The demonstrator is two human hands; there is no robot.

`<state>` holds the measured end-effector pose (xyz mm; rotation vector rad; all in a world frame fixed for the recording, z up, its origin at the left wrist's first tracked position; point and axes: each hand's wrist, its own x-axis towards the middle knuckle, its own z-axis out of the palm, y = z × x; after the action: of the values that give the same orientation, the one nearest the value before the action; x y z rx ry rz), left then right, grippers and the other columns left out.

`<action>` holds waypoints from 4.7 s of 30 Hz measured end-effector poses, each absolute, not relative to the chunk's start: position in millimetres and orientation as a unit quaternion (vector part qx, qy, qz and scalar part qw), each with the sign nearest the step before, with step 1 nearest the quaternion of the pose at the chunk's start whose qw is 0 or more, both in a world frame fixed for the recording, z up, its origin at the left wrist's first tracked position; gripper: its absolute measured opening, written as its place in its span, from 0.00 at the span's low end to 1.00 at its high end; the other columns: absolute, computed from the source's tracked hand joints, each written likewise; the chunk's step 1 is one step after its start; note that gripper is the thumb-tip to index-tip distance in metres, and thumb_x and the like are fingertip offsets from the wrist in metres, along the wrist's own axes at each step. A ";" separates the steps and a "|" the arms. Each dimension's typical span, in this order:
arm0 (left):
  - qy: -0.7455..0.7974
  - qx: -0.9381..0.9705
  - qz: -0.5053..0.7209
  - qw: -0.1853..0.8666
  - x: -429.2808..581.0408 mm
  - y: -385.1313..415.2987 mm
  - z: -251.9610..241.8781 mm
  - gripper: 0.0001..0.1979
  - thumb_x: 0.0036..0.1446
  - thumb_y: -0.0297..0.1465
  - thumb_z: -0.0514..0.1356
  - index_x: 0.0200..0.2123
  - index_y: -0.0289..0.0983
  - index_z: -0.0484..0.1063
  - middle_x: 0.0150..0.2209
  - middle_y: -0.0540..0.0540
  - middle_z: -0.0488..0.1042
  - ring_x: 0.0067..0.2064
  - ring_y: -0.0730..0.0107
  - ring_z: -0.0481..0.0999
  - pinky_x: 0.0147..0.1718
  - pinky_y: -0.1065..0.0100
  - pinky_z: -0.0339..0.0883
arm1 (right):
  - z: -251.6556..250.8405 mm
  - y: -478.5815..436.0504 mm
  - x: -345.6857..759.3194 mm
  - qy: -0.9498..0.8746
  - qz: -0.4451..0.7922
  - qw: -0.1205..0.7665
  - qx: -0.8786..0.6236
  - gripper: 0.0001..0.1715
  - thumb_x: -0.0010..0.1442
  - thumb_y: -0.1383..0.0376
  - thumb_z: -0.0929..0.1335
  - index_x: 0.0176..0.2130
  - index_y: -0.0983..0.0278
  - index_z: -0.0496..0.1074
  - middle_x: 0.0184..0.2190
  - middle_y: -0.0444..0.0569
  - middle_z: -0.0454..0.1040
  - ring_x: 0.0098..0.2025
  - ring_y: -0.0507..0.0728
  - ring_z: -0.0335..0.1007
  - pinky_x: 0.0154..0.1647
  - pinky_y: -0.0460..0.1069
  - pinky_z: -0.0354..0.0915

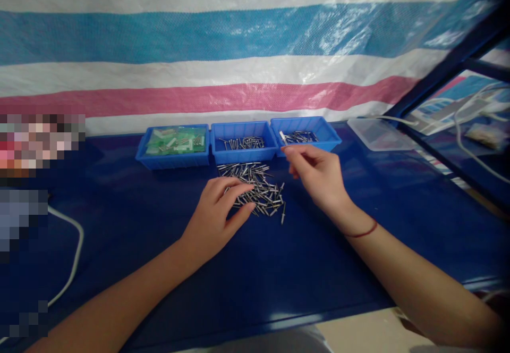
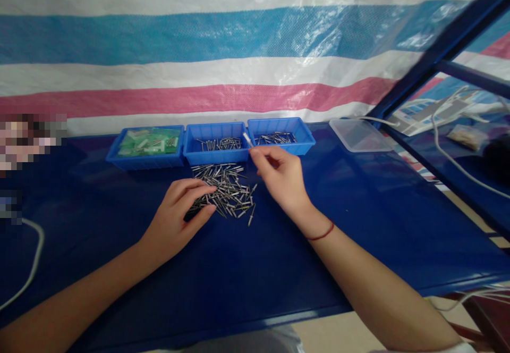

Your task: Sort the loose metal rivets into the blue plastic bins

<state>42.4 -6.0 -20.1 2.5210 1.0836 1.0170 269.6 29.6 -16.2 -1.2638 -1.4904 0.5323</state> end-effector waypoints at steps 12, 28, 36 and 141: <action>0.191 0.967 0.166 0.029 61.0 -17.3 -13.0 0.18 0.64 0.37 0.55 0.56 0.46 0.67 0.58 0.47 0.69 0.55 0.59 0.66 0.51 0.56 0.57 | -8.4 43.3 289.4 -0.563 0.225 0.534 -0.589 0.15 0.56 0.59 0.67 0.40 0.65 0.75 0.29 0.48 0.74 0.22 0.50 0.62 0.20 0.45 0.58; 0.193 0.970 0.147 0.006 58.4 -22.2 -15.1 0.11 0.65 0.24 0.52 0.45 0.36 0.72 0.38 0.45 0.77 0.39 0.67 0.75 0.38 0.64 0.65 | -8.0 29.2 274.9 -0.653 0.209 0.464 -0.562 0.11 0.59 0.62 0.66 0.35 0.66 0.75 0.31 0.47 0.76 0.27 0.51 0.67 0.28 0.47 0.61; 0.399 0.787 0.382 0.275 54.6 -12.6 -21.5 0.06 0.62 0.29 0.57 0.43 0.40 0.70 0.39 0.48 0.77 0.39 0.71 0.77 0.39 0.69 0.71 | -8.6 7.2 251.2 -0.708 0.414 0.384 -0.424 0.09 0.57 0.66 0.67 0.38 0.64 0.76 0.30 0.46 0.76 0.26 0.49 0.66 0.25 0.45 0.63; 0.367 0.819 0.417 0.143 45.4 -6.1 -14.1 0.04 0.59 0.27 0.60 0.39 0.38 0.71 0.44 0.44 0.68 0.47 0.67 0.72 0.48 0.62 0.69 | 4.8 -12.4 243.1 -0.793 0.275 0.391 -0.377 0.08 0.63 0.64 0.66 0.39 0.63 0.76 0.35 0.48 0.78 0.35 0.52 0.72 0.36 0.47 0.66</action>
<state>45.4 -6.1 -14.1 2.3628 1.0589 1.2018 243.1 -12.4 4.8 -0.9579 -2.0150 0.6986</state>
